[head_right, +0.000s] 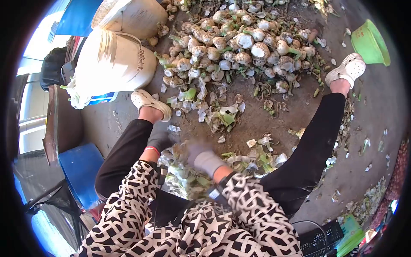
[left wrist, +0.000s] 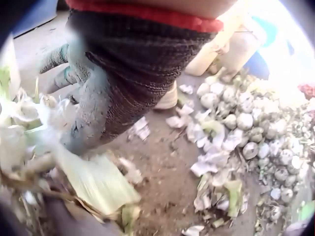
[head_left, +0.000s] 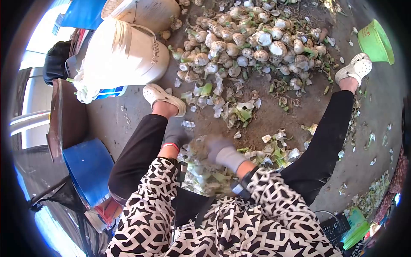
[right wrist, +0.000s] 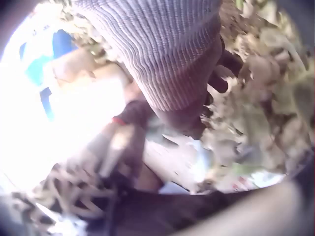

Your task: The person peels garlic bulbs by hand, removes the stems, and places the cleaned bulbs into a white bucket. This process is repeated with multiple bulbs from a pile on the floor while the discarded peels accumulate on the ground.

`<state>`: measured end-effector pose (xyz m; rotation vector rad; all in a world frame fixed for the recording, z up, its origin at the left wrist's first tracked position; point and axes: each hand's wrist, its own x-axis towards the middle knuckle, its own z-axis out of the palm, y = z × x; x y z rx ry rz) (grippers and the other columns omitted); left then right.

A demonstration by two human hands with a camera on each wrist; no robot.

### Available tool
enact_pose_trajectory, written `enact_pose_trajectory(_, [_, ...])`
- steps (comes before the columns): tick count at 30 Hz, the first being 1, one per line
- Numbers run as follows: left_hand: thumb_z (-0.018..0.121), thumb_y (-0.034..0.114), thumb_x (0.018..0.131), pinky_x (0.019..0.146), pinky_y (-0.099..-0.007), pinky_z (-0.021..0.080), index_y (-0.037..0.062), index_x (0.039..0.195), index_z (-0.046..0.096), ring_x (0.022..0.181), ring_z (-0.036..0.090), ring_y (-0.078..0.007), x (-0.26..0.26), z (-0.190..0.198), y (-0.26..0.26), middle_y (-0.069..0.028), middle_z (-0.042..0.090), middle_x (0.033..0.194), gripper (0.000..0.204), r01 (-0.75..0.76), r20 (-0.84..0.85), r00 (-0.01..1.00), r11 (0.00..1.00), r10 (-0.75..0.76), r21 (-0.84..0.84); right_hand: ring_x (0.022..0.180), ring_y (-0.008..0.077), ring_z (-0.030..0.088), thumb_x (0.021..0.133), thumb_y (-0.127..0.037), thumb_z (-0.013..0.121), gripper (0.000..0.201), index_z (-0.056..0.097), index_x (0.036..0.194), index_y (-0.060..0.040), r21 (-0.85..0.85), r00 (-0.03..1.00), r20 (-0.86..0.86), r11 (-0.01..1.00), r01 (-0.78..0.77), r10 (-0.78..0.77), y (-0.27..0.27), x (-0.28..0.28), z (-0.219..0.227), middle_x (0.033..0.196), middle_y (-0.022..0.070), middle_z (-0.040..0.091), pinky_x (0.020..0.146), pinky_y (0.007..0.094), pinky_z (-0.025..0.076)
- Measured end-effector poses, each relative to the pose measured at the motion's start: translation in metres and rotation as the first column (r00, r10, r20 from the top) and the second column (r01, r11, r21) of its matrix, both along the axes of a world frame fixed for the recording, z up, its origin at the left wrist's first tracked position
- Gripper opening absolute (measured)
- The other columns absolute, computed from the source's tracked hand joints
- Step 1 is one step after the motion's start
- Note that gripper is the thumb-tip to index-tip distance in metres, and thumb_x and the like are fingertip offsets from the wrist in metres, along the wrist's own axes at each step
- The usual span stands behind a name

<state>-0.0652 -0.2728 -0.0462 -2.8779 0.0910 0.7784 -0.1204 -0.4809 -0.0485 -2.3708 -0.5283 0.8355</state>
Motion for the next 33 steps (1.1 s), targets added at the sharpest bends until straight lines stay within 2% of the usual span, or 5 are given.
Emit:
enact_pose_trajectory(9, [0.061, 0.037, 0.081, 0.111, -0.0475, 0.028, 0.0258, 0.146, 0.029, 0.138, 0.023, -0.0451, 0.082, -0.039, -0.098, -0.0215, 0.020, 0.152, 0.074, -0.066, -0.027, 0.998, 0.950, 0.060, -0.306, 0.144, 0.0394, 0.006, 0.087, -0.044, 0.055, 0.070, 0.031, 0.147, -0.0140, -0.533, 0.990, -0.029, 0.840, 0.101, -0.138, -0.056, 0.094, -0.047, 0.157, 0.0110, 0.014, 0.108, 0.0595, 0.024])
enact_pose_trajectory(16, [0.056, 0.049, 0.082, 0.100, -0.0420, 0.043, 0.0078, 0.120, 0.063, 0.116, 0.057, -0.0323, -0.088, -0.069, -0.079, -0.0140, 0.057, 0.129, 0.056, 0.225, -0.872, 0.397, 0.951, -0.287, -0.211, 0.107, 0.0331, 0.061, 0.081, -0.038, 0.056, 0.048, 0.063, 0.119, -0.0104, 0.228, 0.698, -0.506, 0.859, -0.459, 0.507, -0.035, -0.045, -0.002, 0.121, 0.0136, 0.062, 0.093, 0.0422, 0.047])
enact_pose_trajectory(22, [0.050, 0.052, 0.086, 0.084, -0.0436, 0.049, 0.0053, 0.090, 0.072, 0.094, 0.064, -0.0358, -0.001, 0.029, -0.129, -0.0186, 0.068, 0.098, 0.052, 0.174, -0.376, 0.903, 0.978, -0.206, -0.118, 0.091, 0.0362, 0.063, 0.085, -0.038, 0.049, 0.035, 0.070, 0.092, -0.0118, -0.059, 0.990, -0.095, 0.993, 0.101, -0.106, -0.172, 0.018, 0.119, 0.096, 0.0159, 0.067, 0.080, 0.0463, 0.049])
enact_pose_trajectory(28, [0.058, 0.036, 0.087, 0.081, -0.0380, 0.050, 0.0016, 0.092, 0.068, 0.090, 0.064, -0.0338, 0.021, 0.158, -0.165, -0.0180, 0.068, 0.095, 0.036, 0.137, 0.024, 0.990, 0.890, -0.140, -0.435, 0.088, 0.0193, 0.064, 0.087, -0.010, 0.060, 0.009, 0.066, 0.087, -0.0025, 0.611, 0.712, 0.192, 0.650, 0.452, -0.675, -0.288, -0.067, 0.227, 0.107, 0.0103, 0.066, 0.079, 0.0307, 0.051])
enact_pose_trajectory(33, [0.061, 0.017, 0.084, 0.087, -0.0390, 0.049, 0.0047, 0.125, 0.055, 0.102, 0.063, -0.0328, -0.027, 0.276, -0.197, -0.0181, 0.063, 0.112, 0.043, 0.356, 0.383, 0.922, 0.252, 0.064, -0.900, 0.099, 0.0257, 0.063, 0.086, -0.005, 0.056, 0.030, 0.062, 0.115, -0.0064, 0.619, 0.497, 0.302, 0.564, 0.547, -0.813, -0.346, -0.136, 0.283, 0.109, 0.0124, 0.064, 0.084, 0.0360, 0.051])
